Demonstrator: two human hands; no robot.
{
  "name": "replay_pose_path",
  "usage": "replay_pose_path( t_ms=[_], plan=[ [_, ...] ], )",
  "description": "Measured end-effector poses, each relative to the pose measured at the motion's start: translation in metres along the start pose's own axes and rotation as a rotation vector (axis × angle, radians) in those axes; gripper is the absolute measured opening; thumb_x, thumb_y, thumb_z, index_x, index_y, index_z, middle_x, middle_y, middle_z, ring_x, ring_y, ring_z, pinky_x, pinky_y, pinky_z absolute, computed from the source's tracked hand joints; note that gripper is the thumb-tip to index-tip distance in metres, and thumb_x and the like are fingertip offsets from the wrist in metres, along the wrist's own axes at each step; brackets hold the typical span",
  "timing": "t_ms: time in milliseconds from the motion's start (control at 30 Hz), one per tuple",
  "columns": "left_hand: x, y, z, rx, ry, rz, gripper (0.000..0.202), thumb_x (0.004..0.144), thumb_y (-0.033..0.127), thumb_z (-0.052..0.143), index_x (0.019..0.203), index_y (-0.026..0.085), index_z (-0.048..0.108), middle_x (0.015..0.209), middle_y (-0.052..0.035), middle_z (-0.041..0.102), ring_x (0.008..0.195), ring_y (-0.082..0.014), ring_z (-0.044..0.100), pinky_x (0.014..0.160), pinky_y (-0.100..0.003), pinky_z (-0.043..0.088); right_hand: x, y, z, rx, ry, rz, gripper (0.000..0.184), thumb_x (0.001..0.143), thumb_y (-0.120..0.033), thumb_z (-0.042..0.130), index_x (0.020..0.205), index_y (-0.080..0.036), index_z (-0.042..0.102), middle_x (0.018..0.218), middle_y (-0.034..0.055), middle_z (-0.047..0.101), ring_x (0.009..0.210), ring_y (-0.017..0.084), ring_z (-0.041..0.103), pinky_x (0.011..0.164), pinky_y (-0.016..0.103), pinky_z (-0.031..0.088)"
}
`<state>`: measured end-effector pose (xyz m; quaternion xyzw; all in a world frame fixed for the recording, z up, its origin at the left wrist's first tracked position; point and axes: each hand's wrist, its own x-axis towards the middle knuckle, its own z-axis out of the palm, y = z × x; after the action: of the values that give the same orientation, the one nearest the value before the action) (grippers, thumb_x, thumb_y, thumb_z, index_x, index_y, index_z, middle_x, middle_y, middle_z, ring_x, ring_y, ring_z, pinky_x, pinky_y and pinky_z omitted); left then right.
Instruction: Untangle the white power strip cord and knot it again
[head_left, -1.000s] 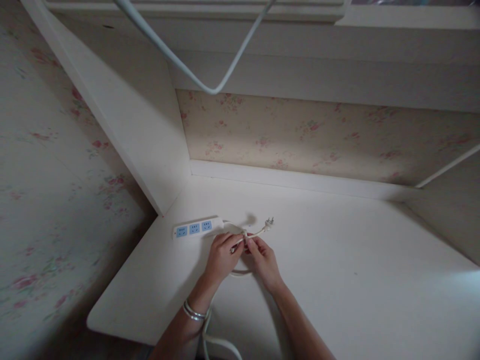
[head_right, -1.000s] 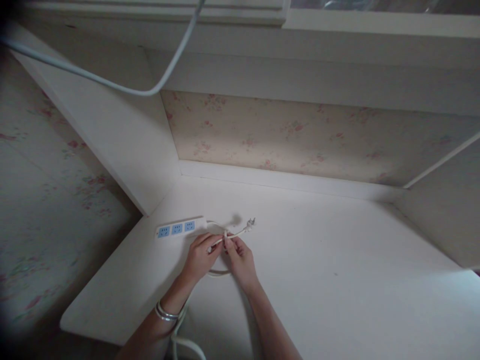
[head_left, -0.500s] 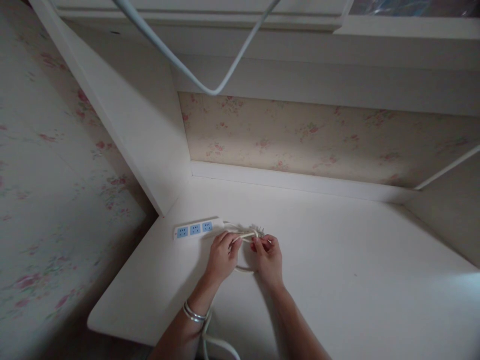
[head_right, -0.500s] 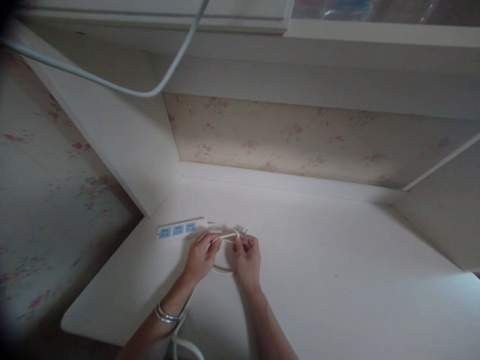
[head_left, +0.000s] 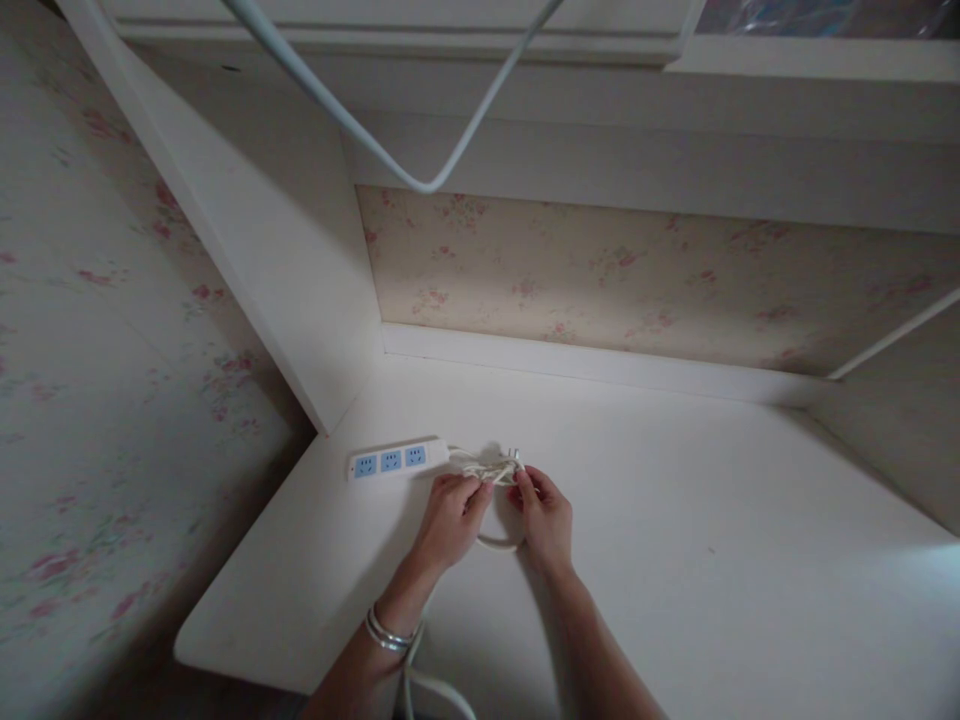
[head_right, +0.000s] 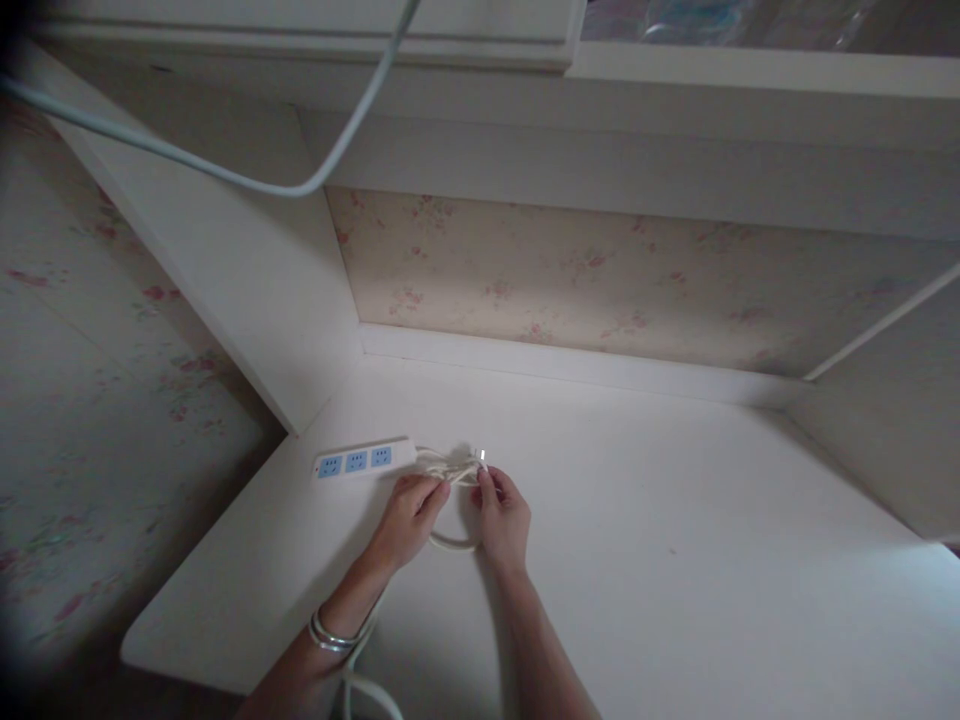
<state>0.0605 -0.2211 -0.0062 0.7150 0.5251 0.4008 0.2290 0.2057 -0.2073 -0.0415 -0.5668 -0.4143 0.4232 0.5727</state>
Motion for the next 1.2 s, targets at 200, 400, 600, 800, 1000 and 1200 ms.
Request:
replay_pose_path(
  t_ms=[200,400,600,800,1000,1200],
  plan=[
    [-0.004,0.004,-0.001,0.099,-0.141,0.097,0.030,0.092,0.025,0.045,0.066,0.019,0.059,0.066,-0.0007,0.062,0.070,-0.0158,0.055,0.074,-0.031,0.031,-0.006,-0.005,-0.005,-0.312,-0.030,-0.146,0.043,0.085,-0.054,0.048,0.099,-0.019,0.069,0.081,0.0051,0.070,0.068,0.015,0.061,0.066,0.024,0.046],
    [-0.003,0.001,0.001,0.062,-0.135,0.063,0.032,0.086,0.020,0.051,0.055,0.017,0.053,0.058,0.0010,0.057,0.065,-0.0139,0.052,0.072,-0.030,0.029,-0.001,0.001,-0.002,-0.185,0.063,-0.010,0.052,0.079,-0.060,0.053,0.102,-0.016,0.068,0.080,0.0074,0.072,0.065,0.018,0.063,0.059,0.025,0.047],
    [0.000,0.000,0.003,-0.088,-0.077,-0.047,0.036,0.086,0.023,0.049,0.051,0.017,0.044,0.051,0.0033,0.045,0.054,-0.0113,0.043,0.058,-0.027,0.026,-0.001,-0.003,-0.001,-0.167,0.103,0.057,0.057,0.075,-0.062,0.055,0.101,-0.013,0.069,0.065,0.0066,0.069,0.056,0.018,0.062,0.053,0.026,0.046],
    [0.001,-0.006,0.009,-0.202,-0.008,-0.186,0.043,0.086,0.041,0.051,0.052,0.018,0.038,0.049,0.0055,0.032,0.048,-0.0092,0.032,0.048,-0.026,0.018,-0.003,-0.002,0.000,-0.158,0.094,0.070,0.052,0.079,-0.059,0.053,0.101,-0.015,0.067,0.060,0.0039,0.066,0.054,0.017,0.061,0.051,0.026,0.046],
    [-0.001,-0.009,0.011,-0.307,0.030,-0.238,0.042,0.085,0.044,0.051,0.054,0.018,0.041,0.052,0.0054,0.030,0.050,-0.0086,0.030,0.048,-0.024,0.019,-0.002,-0.002,0.001,-0.089,0.049,0.068,0.045,0.079,-0.056,0.054,0.097,-0.016,0.065,0.077,0.0057,0.068,0.062,0.017,0.064,0.052,0.026,0.050],
    [-0.001,-0.014,0.012,-0.478,0.021,-0.365,0.041,0.082,0.047,0.054,0.057,0.016,0.048,0.051,0.0051,0.037,0.048,-0.0078,0.032,0.046,-0.023,0.021,0.005,0.001,-0.005,-0.016,-0.010,0.153,0.044,0.075,-0.055,0.060,0.094,-0.015,0.062,0.061,0.0021,0.064,0.048,0.016,0.060,0.046,0.027,0.046]
  ],
)
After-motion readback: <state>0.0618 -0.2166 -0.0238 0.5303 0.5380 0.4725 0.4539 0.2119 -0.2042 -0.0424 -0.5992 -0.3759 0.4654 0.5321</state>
